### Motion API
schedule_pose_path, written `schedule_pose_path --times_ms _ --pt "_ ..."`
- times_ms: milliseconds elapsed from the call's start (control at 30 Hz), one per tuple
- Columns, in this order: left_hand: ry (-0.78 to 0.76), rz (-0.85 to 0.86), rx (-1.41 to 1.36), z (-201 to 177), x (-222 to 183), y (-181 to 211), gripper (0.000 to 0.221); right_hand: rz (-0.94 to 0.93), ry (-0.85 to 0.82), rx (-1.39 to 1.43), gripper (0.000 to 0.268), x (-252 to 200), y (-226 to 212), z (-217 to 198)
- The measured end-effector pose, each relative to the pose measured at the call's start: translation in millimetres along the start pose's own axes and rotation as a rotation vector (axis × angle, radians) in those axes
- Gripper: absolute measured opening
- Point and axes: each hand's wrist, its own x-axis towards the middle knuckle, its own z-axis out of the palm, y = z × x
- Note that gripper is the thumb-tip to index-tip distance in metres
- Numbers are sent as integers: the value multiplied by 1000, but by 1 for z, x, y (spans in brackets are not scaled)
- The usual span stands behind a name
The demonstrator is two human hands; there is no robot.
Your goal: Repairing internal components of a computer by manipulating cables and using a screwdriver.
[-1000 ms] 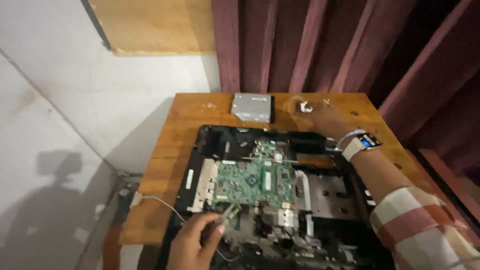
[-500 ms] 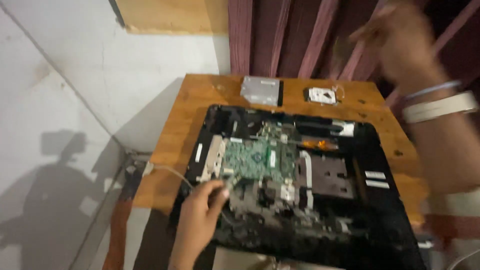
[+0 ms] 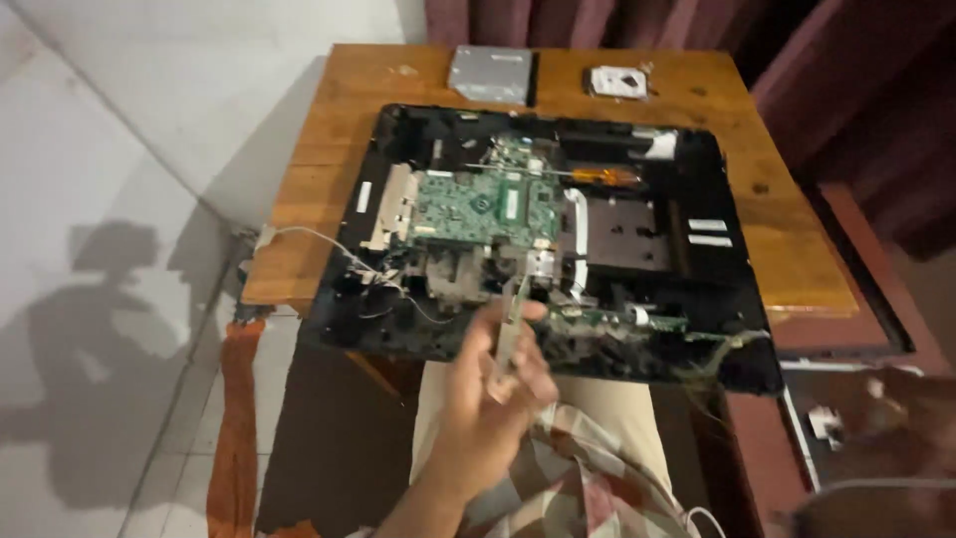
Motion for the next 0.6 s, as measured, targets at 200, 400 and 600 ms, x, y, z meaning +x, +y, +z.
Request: schedule_pose_path --times_ms 200,400,600 --pt "-42 20 74 16 18 -22 28 247 -220 560 41 0 23 97" --pt "29 179 206 25 29 -12 30 81 -368 631 38 -14 -4 114" --pt "21 173 127 27 28 -17 36 -79 -327 394 31 -31 9 118"
